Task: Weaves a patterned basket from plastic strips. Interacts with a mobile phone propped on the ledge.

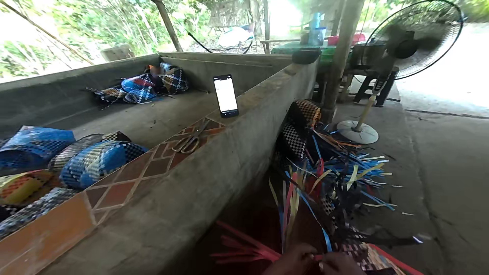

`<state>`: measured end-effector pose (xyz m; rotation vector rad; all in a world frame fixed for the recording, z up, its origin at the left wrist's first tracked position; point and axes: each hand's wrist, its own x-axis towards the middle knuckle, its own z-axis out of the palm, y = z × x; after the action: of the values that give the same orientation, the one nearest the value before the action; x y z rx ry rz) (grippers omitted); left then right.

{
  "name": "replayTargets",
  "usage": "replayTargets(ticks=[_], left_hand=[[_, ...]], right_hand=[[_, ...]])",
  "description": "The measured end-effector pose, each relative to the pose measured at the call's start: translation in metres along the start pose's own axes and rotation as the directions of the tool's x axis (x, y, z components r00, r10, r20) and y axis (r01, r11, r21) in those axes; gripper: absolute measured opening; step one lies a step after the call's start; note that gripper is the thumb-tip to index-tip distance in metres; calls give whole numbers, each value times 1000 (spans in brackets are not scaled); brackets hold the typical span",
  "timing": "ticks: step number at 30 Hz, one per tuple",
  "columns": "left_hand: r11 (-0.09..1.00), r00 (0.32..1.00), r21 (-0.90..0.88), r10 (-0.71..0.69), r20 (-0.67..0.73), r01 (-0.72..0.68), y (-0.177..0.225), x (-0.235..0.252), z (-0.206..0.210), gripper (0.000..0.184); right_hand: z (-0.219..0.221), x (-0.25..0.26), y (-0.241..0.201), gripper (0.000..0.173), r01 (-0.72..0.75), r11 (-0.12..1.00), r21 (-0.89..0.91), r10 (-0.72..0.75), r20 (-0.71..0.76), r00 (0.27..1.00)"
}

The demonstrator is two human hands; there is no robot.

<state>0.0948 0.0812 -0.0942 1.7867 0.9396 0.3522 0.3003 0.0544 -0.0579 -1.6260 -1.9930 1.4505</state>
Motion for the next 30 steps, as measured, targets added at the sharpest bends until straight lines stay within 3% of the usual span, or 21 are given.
replayTargets(ticks=[4, 8, 13, 15, 18, 20, 22, 24, 28, 30], left_hand=[[990, 990, -18, 137, -13, -137, -4, 1, 7, 30], [992, 993, 60, 110, -33, -108, -13, 6, 12, 34], [990, 994, 109, 96, -44, -91, -6, 7, 16, 30], [991, 999, 132, 15, -45, -9, -1, 10, 18, 32], [984, 992, 154, -75, -99, 89, 8, 11, 20, 34], [979, 987, 179, -67, -149, 93, 14, 10, 25, 33], [970, 986, 235, -25, -162, 63, 16, 10, 26, 32], [973, 990, 229, 18, -137, 14, 9, 11, 22, 31], [995, 994, 73, 80, -69, -75, -14, 16, 12, 29], [985, 992, 146, 101, -72, -89, -6, 18, 14, 28]], right_hand=[[-5, 12, -7, 32, 6, 1000, -3, -6, -167, 986], [-1, 4, 5, 29, 60, 998, -29, -66, -277, 959], [-8, -5, 50, 31, 42, 985, -168, -96, -328, 940], [-5, 1, 62, 25, 104, 934, -340, -246, -404, 881], [-3, 10, 66, 17, 226, 800, -556, -518, -451, 727], [0, 9, 51, 21, 258, 872, -417, -434, -411, 801], [4, 11, 39, 30, 246, 958, -148, -285, -398, 872], [8, 11, 36, 21, 325, 946, -13, -292, -469, 834], [29, 7, 52, 13, 500, 855, -139, -497, -498, 711], [33, 5, 54, 18, 431, 892, -136, -436, -512, 740]])
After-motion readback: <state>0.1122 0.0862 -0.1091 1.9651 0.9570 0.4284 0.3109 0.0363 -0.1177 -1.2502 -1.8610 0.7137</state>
